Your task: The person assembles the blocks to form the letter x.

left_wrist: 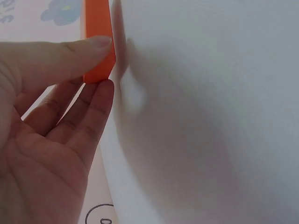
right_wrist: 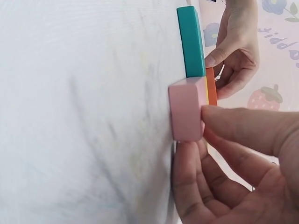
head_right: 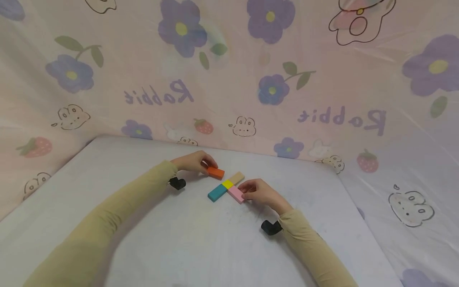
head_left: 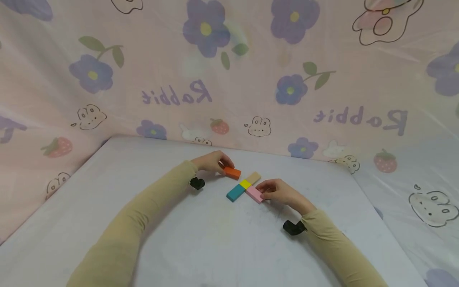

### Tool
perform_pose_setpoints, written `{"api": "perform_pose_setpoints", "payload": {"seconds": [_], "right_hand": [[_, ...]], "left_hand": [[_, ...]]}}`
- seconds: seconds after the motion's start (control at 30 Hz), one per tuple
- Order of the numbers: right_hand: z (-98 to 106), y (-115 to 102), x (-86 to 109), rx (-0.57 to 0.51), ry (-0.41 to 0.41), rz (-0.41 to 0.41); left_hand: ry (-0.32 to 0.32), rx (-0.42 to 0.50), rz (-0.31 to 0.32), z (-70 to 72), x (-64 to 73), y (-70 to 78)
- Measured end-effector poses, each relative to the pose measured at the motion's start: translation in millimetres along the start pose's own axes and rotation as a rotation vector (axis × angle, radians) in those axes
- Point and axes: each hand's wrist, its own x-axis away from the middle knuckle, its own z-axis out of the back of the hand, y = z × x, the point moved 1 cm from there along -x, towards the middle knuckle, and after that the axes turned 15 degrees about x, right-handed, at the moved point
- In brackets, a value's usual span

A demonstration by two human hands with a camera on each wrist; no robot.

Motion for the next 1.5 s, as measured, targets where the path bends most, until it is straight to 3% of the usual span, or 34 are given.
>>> {"api": "perform_pose_setpoints", "payload": {"seconds": [0.57,0.83,1.1,1.5], "right_hand": [[-0.5,0.0,1.6,-0.025,-0.001,0.025],[8.5,-30.0,18.3,-0.028,-0.019,0.033],[-0.3,-1.4,3.0,-0.013,0.000,0.008],[0.2,-2.7,3.2,-0.027,-0.007,0.006]], "left_hand": [[-0.037,-0.042,0.012,-6.9,0.6,3.9],[-0.044,-0.024,0.031,-9.7,-1.1,5.6],[-0.056,-0.017,0.026,-12.3,-1.4,9.1],[-0.077,-0.031,0.000,-14.0,-4.9,7.3]]}}
